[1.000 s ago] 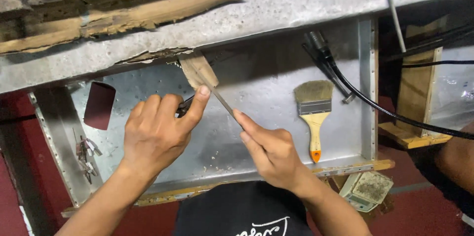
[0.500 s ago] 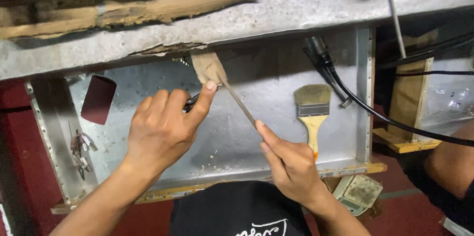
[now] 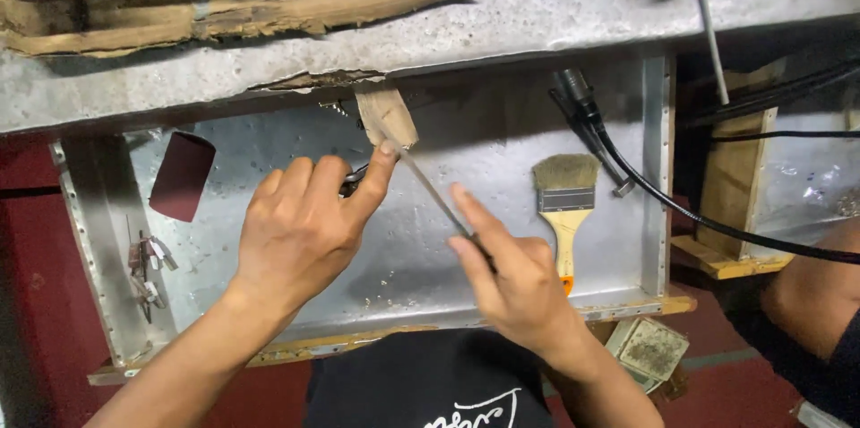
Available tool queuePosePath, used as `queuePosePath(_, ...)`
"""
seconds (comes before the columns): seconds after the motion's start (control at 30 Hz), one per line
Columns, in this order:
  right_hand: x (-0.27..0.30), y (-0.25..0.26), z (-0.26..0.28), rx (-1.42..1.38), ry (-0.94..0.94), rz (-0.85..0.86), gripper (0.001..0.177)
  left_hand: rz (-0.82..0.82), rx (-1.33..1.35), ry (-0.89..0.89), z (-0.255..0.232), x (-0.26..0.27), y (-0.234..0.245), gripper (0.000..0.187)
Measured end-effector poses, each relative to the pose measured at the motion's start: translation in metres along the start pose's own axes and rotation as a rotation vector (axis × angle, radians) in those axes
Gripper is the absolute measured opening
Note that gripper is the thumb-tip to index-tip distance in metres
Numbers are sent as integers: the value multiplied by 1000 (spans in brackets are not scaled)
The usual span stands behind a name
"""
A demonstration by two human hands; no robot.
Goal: Filing a small metal jewelry component at a workbench to smooth edges.
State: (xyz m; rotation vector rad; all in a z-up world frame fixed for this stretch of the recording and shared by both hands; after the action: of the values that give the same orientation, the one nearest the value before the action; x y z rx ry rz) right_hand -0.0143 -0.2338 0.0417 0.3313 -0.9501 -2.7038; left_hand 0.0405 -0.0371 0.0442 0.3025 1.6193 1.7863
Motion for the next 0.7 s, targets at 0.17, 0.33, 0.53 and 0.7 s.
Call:
queuePosePath(0.17, 23, -5, -22, -388, -235, 215, 51, -3, -7, 8, 0, 5, -6, 62)
queuePosePath(0.33, 27, -17, -30, -455, -266, 181, 48, -8, -20, -8, 0, 3, -5, 58)
queuePosePath(0.53, 25, -7, -23, -62, -40, 103, 51, 19, -47, 16, 1, 1, 1, 66)
queuePosePath(0.7, 11, -15, -16, 49, 15, 95, 51, 23, -15, 22, -1, 4, -4, 62)
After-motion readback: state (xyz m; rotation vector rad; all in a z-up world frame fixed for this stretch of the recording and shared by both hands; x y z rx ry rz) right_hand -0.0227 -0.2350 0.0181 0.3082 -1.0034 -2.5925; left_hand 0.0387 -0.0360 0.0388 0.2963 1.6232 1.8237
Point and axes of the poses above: each hand's wrist, its own x-axis away from the middle knuckle, its own y-axis out of the back of the hand, z = x × y, the point moved 5 cm from there along -x, towards the middle knuckle, and after that the axes turned 5 degrees about z, right-handed, at the moved point
